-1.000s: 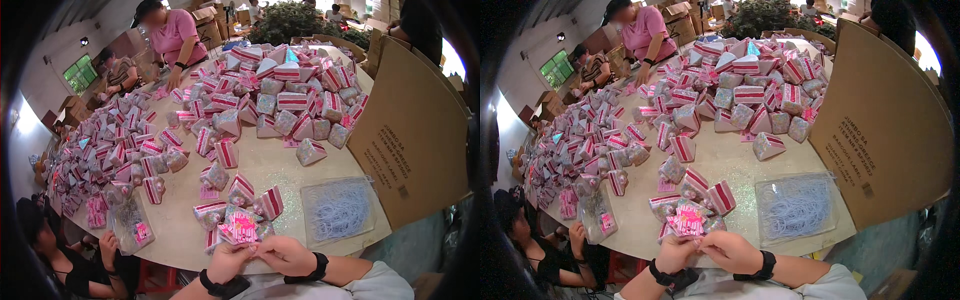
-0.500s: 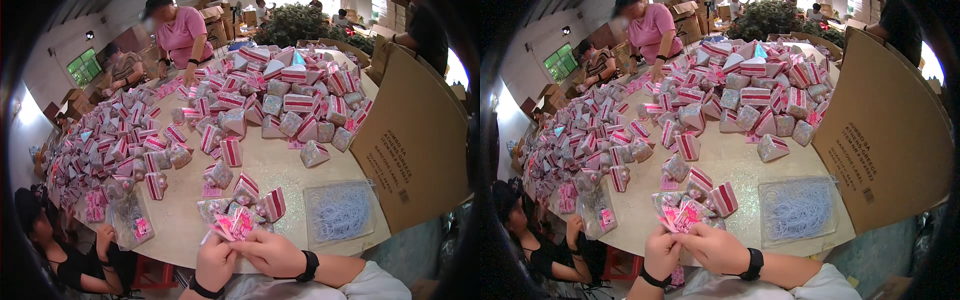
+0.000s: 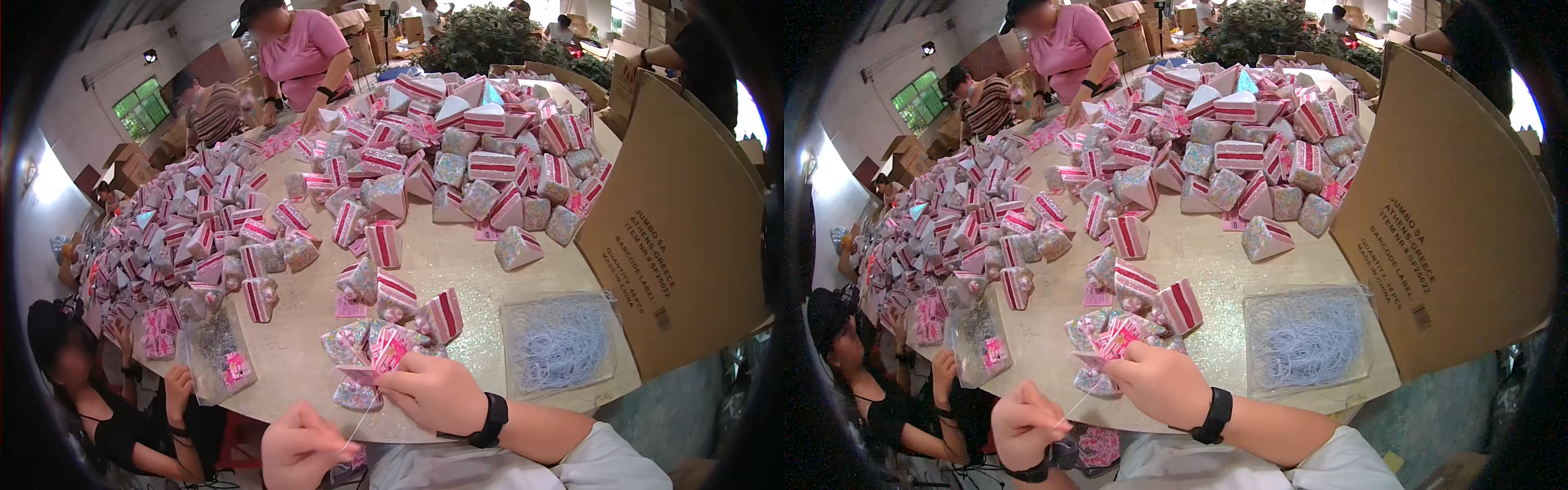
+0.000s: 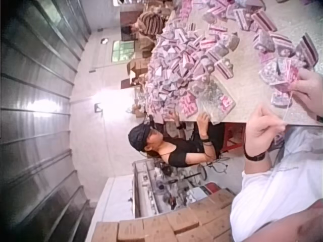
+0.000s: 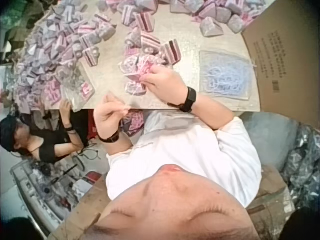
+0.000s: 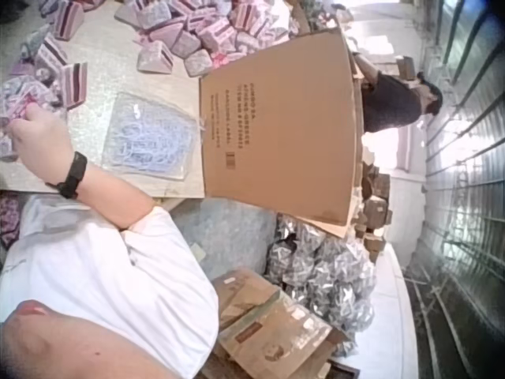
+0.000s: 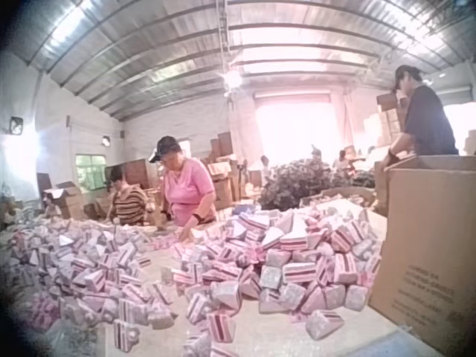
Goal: The recorder is sorting and packaging small plastic products into bags at a large table in a manufacturing facility.
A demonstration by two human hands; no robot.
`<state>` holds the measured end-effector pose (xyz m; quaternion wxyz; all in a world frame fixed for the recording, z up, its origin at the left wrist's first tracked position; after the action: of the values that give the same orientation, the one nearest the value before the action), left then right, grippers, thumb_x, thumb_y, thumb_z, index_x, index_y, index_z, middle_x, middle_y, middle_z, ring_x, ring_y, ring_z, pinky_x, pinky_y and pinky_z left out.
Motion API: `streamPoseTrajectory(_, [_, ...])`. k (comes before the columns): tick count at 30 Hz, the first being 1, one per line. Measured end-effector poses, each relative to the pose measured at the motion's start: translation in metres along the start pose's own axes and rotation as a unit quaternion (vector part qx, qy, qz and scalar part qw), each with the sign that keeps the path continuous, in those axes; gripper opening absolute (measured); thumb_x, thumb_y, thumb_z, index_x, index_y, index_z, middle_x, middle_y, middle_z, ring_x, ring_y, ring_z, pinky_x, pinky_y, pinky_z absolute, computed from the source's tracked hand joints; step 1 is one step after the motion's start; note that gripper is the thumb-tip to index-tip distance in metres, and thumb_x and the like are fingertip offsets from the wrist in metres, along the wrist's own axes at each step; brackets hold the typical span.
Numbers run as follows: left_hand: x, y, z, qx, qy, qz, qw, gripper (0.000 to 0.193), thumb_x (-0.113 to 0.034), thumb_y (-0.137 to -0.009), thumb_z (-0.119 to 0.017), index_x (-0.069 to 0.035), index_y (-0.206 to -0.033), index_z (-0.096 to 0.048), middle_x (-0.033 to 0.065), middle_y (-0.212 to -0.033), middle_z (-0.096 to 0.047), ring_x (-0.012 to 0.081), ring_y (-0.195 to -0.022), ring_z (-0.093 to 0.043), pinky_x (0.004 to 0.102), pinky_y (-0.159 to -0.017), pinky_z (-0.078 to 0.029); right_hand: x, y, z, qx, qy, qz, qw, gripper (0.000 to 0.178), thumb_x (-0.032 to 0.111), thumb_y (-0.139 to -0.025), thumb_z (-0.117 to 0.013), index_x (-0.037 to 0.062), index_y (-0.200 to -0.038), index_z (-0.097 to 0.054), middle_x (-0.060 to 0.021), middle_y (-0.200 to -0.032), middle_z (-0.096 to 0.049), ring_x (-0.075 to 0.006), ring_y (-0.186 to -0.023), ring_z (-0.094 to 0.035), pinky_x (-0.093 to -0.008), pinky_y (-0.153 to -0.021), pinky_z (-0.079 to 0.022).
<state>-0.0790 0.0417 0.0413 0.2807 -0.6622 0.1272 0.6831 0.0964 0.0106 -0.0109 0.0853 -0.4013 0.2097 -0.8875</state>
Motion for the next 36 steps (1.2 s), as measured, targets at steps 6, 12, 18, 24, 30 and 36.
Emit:
streamPoseTrajectory(6, [-0.008,0.018,0.007,0.057,0.149,-0.031,0.987,0.008,-0.004,-0.066,-0.073,0.002,-0.067,-0.067,0.0099,-0.075,-0.058,0.0195,-0.057,-0.058,0.0307,-0.063,-0.047,0.01,-0.005,0.004,0.009,0.005,0.042,0.999,0.013,0.01,-0.072,-0.059,0.0094,-0.085,-0.058,-0.0064,-0.069,-0.051,-0.0254,-0.062,-0.056,-0.0357,-0.051,-0.045])
streamPoseTrajectory(12, [-0.018,0.01,-0.022,0.102,-0.204,-0.074,0.971,0.013,0.005,-0.064,-0.07,0.001,-0.076,-0.066,0.0093,-0.071,-0.055,0.0193,-0.062,-0.051,0.0267,-0.056,-0.038,0.028,-0.001,0.005,0.042,-0.017,0.126,0.991,0.021,0.009,-0.072,-0.056,0.0049,-0.093,-0.053,-0.0089,-0.081,-0.05,-0.026,-0.071,-0.056,-0.0367,-0.056,-0.046])
streamPoseTrajectory(18, [0.0,0.019,-0.017,0.045,-0.144,-0.037,0.988,0.01,0.007,-0.076,-0.058,0.006,-0.086,-0.06,0.0114,-0.083,-0.053,0.0187,-0.074,-0.05,0.0259,-0.065,-0.041,0.037,-0.027,0.033,0.077,-0.069,0.121,0.987,0.01,0.009,-0.073,-0.054,0.0042,-0.082,-0.054,-0.013,-0.078,-0.051,-0.032,-0.075,-0.055,-0.0402,-0.063,-0.045])
streamPoseTrajectory(24, [0.0,0.021,-0.001,0.014,-0.077,-0.11,0.991,0.014,-0.004,-0.086,-0.053,0.006,-0.095,-0.058,0.0135,-0.094,-0.055,0.0212,-0.083,-0.052,0.0301,-0.077,-0.041,0.056,-0.089,0.142,-0.019,0.055,0.135,0.989,0.009,0.008,-0.071,-0.053,0.0013,-0.077,-0.052,-0.014,-0.08,-0.051,-0.0309,-0.08,-0.053,-0.0404,-0.068,-0.044])
streamPoseTrajectory(30, [-0.003,0.03,0.014,-0.089,-0.06,-0.086,0.991,0.016,-0.006,-0.088,-0.05,0.005,-0.097,-0.058,0.0122,-0.09,-0.056,0.0216,-0.082,-0.053,0.0314,-0.077,-0.041,0.082,-0.151,0.371,-0.328,0.245,0.137,0.902,0.024,0.022,-0.081,-0.056,-0.0013,-0.084,-0.06,-0.0113,-0.069,-0.06,-0.0176,-0.064,-0.057,-0.0308,-0.06,-0.046])
streamPoseTrajectory(36, [0.015,0.022,0.012,-0.011,-0.092,0.007,0.996,0.017,-0.007,-0.089,-0.05,0.004,-0.1,-0.058,0.009,-0.09,-0.056,0.0178,-0.084,-0.052,0.0281,-0.08,-0.039,0.089,-0.1,0.549,-0.473,0.48,0.025,0.739,0.025,0.025,-0.082,-0.057,0.0008,-0.084,-0.062,-0.0093,-0.071,-0.063,-0.0125,-0.065,-0.06,-0.0281,-0.059,-0.046])
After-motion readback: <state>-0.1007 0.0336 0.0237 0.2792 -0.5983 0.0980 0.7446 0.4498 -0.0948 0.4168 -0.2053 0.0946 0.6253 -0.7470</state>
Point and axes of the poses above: each hand's wrist, its own y-axis away from the middle knuckle, its own z-axis out of the back of the hand, x = y × z, the point moved 5 cm from there along -y, towards the middle knuckle
